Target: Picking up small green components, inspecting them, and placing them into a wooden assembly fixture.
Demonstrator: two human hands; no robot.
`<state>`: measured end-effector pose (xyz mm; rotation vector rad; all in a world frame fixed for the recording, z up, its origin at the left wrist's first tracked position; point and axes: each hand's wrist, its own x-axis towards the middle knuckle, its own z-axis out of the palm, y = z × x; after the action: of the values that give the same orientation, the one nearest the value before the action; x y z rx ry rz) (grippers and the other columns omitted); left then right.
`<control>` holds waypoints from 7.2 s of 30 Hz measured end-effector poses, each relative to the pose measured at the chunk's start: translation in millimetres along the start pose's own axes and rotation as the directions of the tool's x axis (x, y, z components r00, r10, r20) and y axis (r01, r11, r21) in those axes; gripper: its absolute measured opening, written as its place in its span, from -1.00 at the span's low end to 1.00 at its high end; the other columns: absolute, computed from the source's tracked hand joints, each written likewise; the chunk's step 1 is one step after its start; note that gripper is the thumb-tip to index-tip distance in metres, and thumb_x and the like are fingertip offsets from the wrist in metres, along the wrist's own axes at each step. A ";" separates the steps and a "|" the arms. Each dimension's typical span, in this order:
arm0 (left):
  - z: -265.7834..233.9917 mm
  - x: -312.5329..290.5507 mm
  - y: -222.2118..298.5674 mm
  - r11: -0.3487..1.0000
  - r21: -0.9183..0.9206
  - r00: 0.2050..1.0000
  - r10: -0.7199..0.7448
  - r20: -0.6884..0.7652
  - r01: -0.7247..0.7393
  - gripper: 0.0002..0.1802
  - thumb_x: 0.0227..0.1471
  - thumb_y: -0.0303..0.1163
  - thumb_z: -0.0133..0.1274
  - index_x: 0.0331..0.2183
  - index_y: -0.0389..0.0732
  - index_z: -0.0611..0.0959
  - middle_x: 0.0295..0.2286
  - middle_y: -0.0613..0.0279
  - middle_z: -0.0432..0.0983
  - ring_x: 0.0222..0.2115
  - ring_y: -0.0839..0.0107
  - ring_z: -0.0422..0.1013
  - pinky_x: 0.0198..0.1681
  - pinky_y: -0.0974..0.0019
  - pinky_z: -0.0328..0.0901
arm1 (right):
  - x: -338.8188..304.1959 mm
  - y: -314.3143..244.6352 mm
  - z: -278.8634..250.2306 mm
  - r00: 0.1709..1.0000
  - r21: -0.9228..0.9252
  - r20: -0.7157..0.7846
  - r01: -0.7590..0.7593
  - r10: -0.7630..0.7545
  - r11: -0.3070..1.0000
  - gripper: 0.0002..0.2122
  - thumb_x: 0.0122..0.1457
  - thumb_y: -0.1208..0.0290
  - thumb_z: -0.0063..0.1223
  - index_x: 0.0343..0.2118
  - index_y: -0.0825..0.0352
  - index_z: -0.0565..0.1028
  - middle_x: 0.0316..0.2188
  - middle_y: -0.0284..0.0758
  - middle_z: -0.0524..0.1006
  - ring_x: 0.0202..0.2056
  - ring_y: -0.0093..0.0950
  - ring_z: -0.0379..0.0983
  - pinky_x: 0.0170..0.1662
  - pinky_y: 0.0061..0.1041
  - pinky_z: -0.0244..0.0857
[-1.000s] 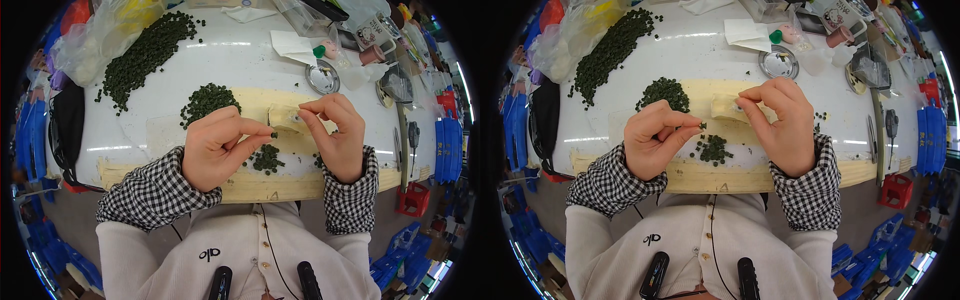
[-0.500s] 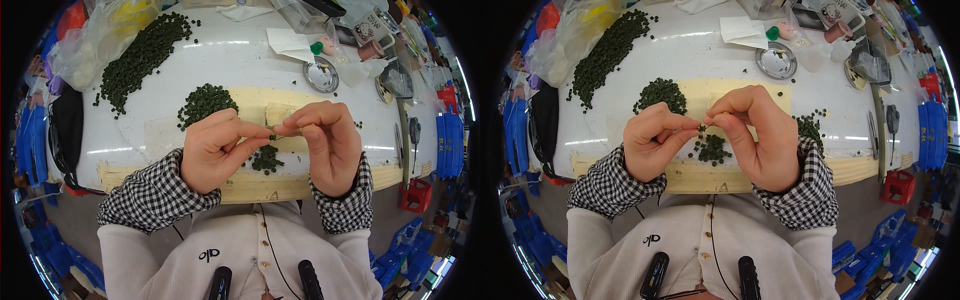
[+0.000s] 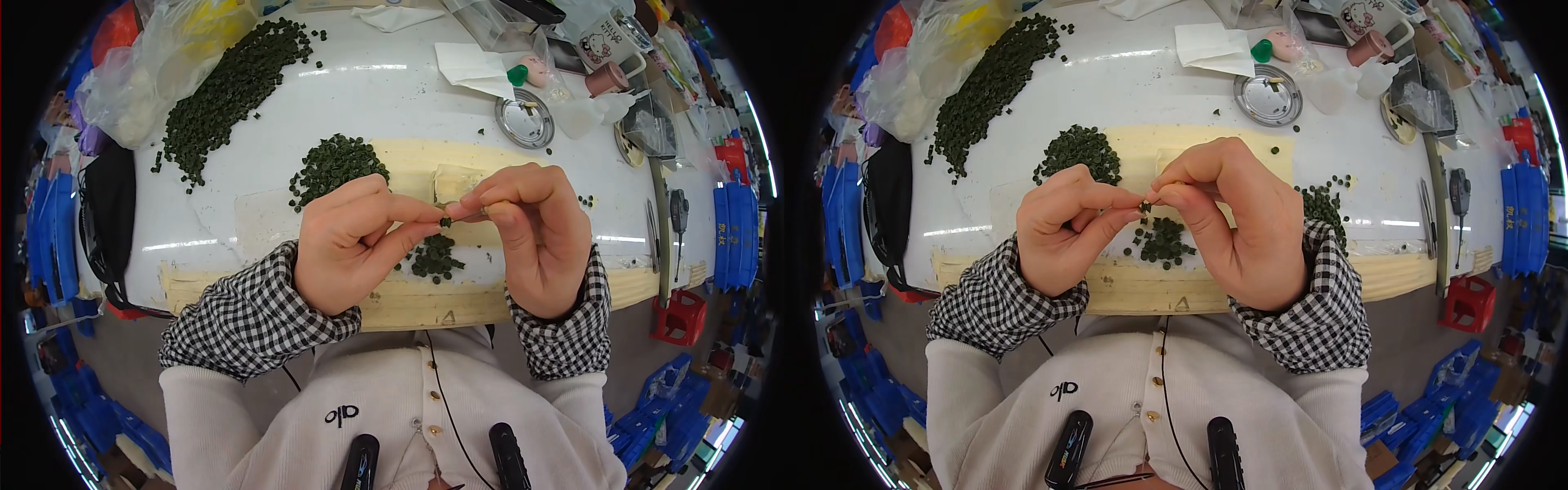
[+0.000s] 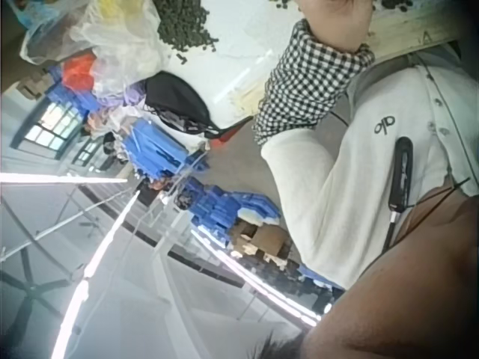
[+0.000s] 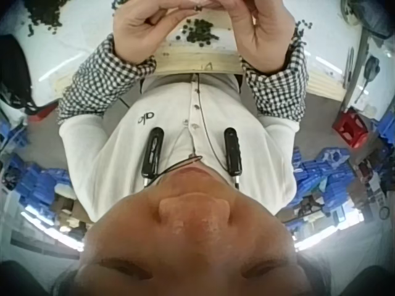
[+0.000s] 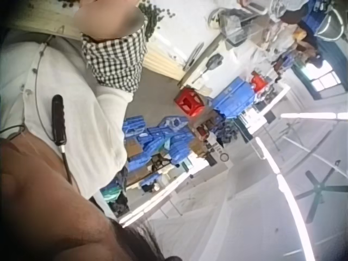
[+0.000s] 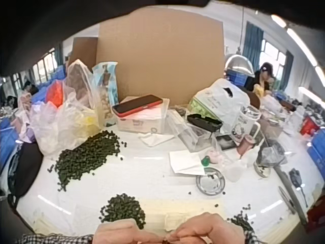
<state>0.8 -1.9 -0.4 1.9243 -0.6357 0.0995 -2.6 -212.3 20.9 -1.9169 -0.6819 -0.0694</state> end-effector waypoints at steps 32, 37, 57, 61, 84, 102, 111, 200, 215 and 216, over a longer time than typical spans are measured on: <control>-1.6 0.7 -2.7 1.000 -0.018 0.996 -0.014 -0.084 0.012 -0.80 -0.19 -0.63 0.21 -0.39 -0.23 0.66 -0.72 0.43 0.14 -0.68 0.60 0.07 -0.60 0.48 -0.01 | -8.4 -4.5 16.1 0.998 -0.132 -0.048 -0.046 0.040 0.990 -0.70 0.00 0.68 0.10 -0.14 0.42 0.51 -0.39 -0.25 0.49 -0.44 -0.48 0.44 -0.39 -0.63 0.32; 0.9 0.5 -3.2 0.999 -0.022 0.994 -0.041 -0.103 0.039 -0.80 -0.21 -0.64 0.21 -0.41 -0.23 0.66 -0.72 0.42 0.14 -0.68 0.59 0.08 -0.60 0.48 0.00 | -8.3 -2.3 18.4 1.000 -0.215 -0.027 0.009 -0.016 0.977 -0.66 -0.04 0.70 0.13 -0.12 0.43 0.50 -0.39 -0.23 0.49 -0.44 -0.42 0.45 -0.39 -0.58 0.35; -1.6 1.5 -4.2 0.997 -0.032 0.996 -0.071 -0.059 0.070 -0.83 -0.18 -0.62 0.21 -0.41 -0.24 0.66 -0.71 0.43 0.14 -0.66 0.61 0.08 -0.58 0.49 0.02 | -9.1 -0.7 21.2 0.990 -0.342 -0.070 0.093 -0.124 0.935 -0.66 -0.09 0.72 0.14 -0.16 0.44 0.51 -0.38 -0.22 0.51 -0.46 -0.41 0.48 -0.41 -0.56 0.39; -2.4 3.1 -2.4 0.992 -0.053 0.993 -0.119 0.006 0.119 -0.85 -0.15 -0.59 0.20 -0.41 -0.24 0.66 -0.71 0.44 0.11 -0.67 0.61 0.07 -0.58 0.49 0.01 | -13.3 -2.1 5.1 0.963 -0.418 -0.258 -0.035 -0.082 0.908 -0.74 -0.06 0.69 0.15 -0.24 0.44 0.54 -0.43 -0.21 0.51 -0.47 -0.40 0.47 -0.41 -0.56 0.37; -15.2 12.5 -17.3 0.134 -0.763 0.692 -0.542 0.477 0.632 -0.79 0.15 -0.49 -0.25 -0.19 -0.36 0.40 -0.48 0.32 0.29 -0.61 0.67 0.09 -0.58 0.60 0.04 | -58.1 14.3 -19.0 0.970 -0.604 -0.044 -0.217 0.240 0.767 -0.91 -0.09 0.59 0.14 -0.49 0.37 0.46 -0.54 -0.27 0.43 -0.43 -0.29 0.31 -0.34 -0.38 0.23; -9.6 10.3 -23.3 0.185 -0.743 0.725 -0.459 0.514 0.644 -0.69 0.25 -0.28 -0.23 -0.24 -0.31 0.50 -0.58 0.47 0.26 -0.67 0.73 0.02 -0.65 0.63 -0.01 | -53.7 16.2 -8.7 0.950 -0.353 -0.253 -0.270 0.186 0.896 -0.83 -0.05 0.72 0.13 -0.33 0.47 0.51 -0.42 -0.26 0.48 -0.50 -0.50 0.44 -0.41 -0.63 0.33; -7.1 6.3 -22.6 0.165 -0.732 0.723 -0.402 0.562 0.661 -0.69 0.16 -0.46 -0.12 -0.06 -0.37 0.46 -0.37 0.31 0.47 -0.64 0.74 0.04 -0.61 0.67 0.01 | -51.0 3.8 -4.6 0.957 -0.274 -0.189 -0.265 0.218 0.925 -0.84 -0.10 0.68 0.21 -0.40 0.47 0.52 -0.33 -0.23 0.52 -0.46 -0.51 0.49 -0.40 -0.63 0.38; -7.9 1.0 -5.6 0.574 -0.655 0.866 -0.397 0.303 0.492 -0.85 -0.09 -0.58 0.19 -0.38 -0.27 0.58 -0.45 0.31 0.52 -0.43 0.63 0.38 -0.32 0.54 0.27 | -6.6 1.8 26.3 0.932 0.569 0.025 -0.310 0.362 0.761 -0.87 0.13 0.65 0.01 -0.25 0.49 0.40 -0.29 -0.29 0.48 -0.23 -0.57 0.46 -0.09 -0.61 0.34; -6.7 0.4 -4.5 0.518 -0.718 0.867 -0.430 0.250 0.464 -0.86 -0.07 -0.61 0.15 -0.37 -0.23 0.59 -0.49 0.32 0.53 -0.53 0.69 0.33 -0.48 0.59 0.20 | -8.0 4.5 25.2 0.965 0.494 -0.017 -0.220 0.262 0.841 -0.81 0.09 0.71 0.01 -0.21 0.49 0.49 -0.23 -0.23 0.50 -0.18 -0.52 0.44 -0.09 -0.59 0.33; -6.8 0.4 -4.7 0.516 -0.720 0.868 -0.428 0.252 0.464 -0.86 -0.07 -0.61 0.15 -0.37 -0.23 0.59 -0.49 0.32 0.53 -0.53 0.69 0.33 -0.49 0.59 0.20 | -8.1 4.7 24.9 0.966 0.482 -0.016 -0.218 0.257 0.849 -0.81 0.08 0.71 0.02 -0.21 0.48 0.50 -0.23 -0.23 0.50 -0.18 -0.52 0.44 -0.09 -0.59 0.33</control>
<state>4.7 5.2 -1.2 1.1745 -0.1155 -0.4880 -13.3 -195.7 3.1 -1.4940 -0.3565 0.1660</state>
